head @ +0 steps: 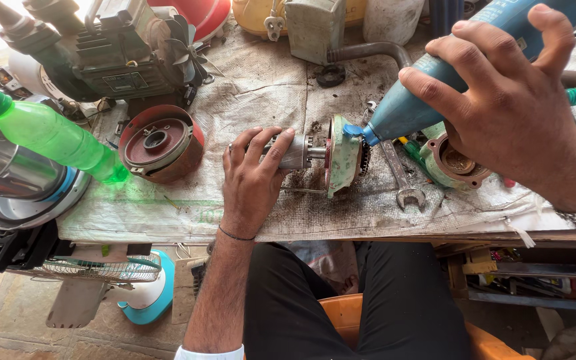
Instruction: The person assembles a small electric motor by inserting the rotor into the stator housing, applying lubricant, and fitting the end cover. They then mount the assembled motor onto a wooden base and use a hammer to tap the end cover into place.
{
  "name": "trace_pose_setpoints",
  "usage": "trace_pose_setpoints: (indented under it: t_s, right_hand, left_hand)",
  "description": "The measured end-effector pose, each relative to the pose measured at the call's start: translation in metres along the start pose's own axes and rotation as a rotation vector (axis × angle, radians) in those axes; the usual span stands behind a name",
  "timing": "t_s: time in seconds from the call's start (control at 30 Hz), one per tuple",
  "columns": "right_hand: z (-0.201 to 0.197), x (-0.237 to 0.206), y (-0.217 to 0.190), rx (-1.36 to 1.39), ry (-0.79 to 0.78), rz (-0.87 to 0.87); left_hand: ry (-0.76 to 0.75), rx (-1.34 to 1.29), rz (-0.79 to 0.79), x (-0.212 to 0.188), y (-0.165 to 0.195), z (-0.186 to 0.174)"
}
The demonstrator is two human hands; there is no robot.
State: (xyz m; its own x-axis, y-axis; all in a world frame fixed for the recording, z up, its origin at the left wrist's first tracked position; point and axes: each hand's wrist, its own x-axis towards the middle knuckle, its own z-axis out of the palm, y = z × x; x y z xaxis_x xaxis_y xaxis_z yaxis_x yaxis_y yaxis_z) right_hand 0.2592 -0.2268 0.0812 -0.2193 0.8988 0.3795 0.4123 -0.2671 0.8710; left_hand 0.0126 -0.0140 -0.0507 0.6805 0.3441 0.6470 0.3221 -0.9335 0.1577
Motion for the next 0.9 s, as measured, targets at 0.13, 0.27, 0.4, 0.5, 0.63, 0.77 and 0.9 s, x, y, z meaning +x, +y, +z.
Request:
trace_pose_setpoints:
  t_s: [0.13,0.27,0.4,0.5,0.63,0.77,0.9]
  right_hand:
    - [0.001,-0.001,0.000,-0.022,-0.009,-0.001]
    - [0.006,-0.007,0.000,0.026,0.000,0.019]
    - [0.013,-0.017,-0.001,0.190,0.036,0.062]
    - [0.015,-0.025,-0.001,0.241,0.030,0.070]
    - [0.014,-0.025,-0.002,0.247,0.036,0.074]
    - [0.013,-0.022,-0.003,0.033,0.020,0.043]
    - [0.020,-0.025,-0.003,0.299,-0.015,0.092]
  left_hand:
    - [-0.001,0.005,0.003,0.000,0.000,0.000]
    - [0.010,0.025,0.017,-0.002,-0.001,0.002]
    - [0.024,0.043,0.034,-0.004,-0.002,0.004]
    - [0.032,0.043,0.046,-0.005,-0.002,0.005]
    - [0.046,0.069,0.062,-0.006,-0.002,0.006]
    - [0.043,0.071,0.058,-0.006,-0.002,0.007]
    - [0.045,0.055,0.054,-0.006,-0.002,0.007]
